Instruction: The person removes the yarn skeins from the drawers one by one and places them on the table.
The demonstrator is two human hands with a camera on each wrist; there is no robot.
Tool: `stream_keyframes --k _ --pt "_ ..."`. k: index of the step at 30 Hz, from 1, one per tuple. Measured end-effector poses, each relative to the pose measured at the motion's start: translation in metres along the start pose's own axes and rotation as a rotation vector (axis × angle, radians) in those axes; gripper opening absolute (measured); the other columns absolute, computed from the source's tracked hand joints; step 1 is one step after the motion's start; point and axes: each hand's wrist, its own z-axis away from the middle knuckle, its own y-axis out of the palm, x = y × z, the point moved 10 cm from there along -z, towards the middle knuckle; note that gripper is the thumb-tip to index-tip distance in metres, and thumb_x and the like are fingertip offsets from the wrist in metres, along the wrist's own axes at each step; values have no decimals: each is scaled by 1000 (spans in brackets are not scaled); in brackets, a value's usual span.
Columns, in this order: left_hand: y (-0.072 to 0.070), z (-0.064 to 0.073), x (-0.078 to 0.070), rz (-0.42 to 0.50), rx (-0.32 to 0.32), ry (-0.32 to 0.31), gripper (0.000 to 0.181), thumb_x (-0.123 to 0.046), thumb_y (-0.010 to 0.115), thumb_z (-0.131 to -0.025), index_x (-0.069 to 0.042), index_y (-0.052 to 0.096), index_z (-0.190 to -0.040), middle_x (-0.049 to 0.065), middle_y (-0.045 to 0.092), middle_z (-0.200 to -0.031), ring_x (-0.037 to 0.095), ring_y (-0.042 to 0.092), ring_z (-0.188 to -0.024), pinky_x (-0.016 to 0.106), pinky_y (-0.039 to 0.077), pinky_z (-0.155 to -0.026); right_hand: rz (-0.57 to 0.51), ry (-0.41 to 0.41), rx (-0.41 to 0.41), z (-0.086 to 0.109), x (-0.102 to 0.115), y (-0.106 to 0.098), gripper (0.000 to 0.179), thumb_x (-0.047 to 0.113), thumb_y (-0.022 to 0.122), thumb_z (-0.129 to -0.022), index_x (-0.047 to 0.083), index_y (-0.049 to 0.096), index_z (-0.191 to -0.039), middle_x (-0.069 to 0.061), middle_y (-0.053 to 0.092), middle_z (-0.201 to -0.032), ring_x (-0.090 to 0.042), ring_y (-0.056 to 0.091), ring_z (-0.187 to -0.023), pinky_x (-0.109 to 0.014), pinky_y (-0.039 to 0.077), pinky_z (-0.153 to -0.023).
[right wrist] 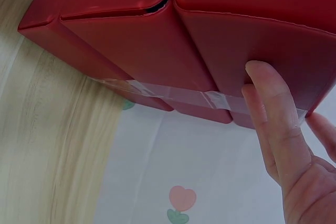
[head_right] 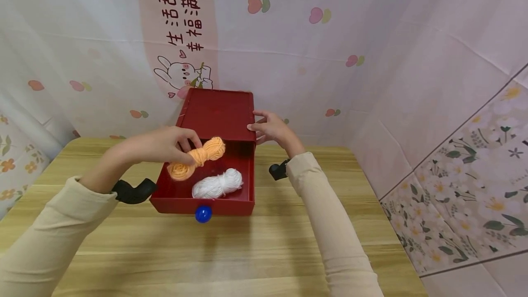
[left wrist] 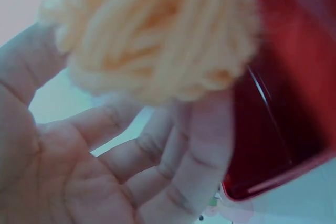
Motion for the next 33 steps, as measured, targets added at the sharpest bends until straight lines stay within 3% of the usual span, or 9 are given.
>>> stream_keyframes --k 5,11,17,20,27,33 --pt "-9 9 10 115 -66 27 29 -17 65 -83 -3 59 -108 10 66 -87 17 58 -73 27 48 -64 -9 1 10 -1 -1 1 63 11 54 -94 9 21 -148 -21 41 -135 -23 61 -87 -33 56 -71" --pt "-20 26 27 244 -165 15 30 -20 64 -85 -6 59 -111 9 61 -88 20 55 -79 29 49 -67 -10 -5 12 -1 0 2 63 12 54 -94 9 21 -148 -21 40 -136 -24 60 -88 -33 56 -71" --pt "-26 44 50 292 -278 -5 34 -25 62 -88 -8 57 -117 11 60 -97 21 55 -84 29 50 -66 -14 -8 10 -1 -1 1 63 12 54 -94 9 21 -148 -22 40 -136 -24 60 -89 -32 56 -70" --pt "-27 53 65 321 -328 -17 36 -24 62 -89 -6 55 -119 8 60 -94 17 56 -81 27 50 -63 -11 -11 13 -1 -1 0 63 13 54 -94 9 21 -148 -22 40 -136 -27 60 -92 -32 56 -71" --pt "-18 70 105 368 -412 -98 46 -30 59 -91 -3 49 -127 -2 59 -91 6 54 -79 25 49 -65 -13 -14 17 -2 -2 -1 63 13 54 -94 9 21 -148 -22 40 -136 -34 58 -99 -32 55 -70" --pt "-1 74 140 399 -452 -147 50 -34 56 -93 -1 47 -129 -6 58 -95 1 54 -83 23 49 -68 -7 -5 10 -2 -2 0 63 13 54 -94 10 21 -148 -21 40 -136 -31 58 -97 -32 55 -71"
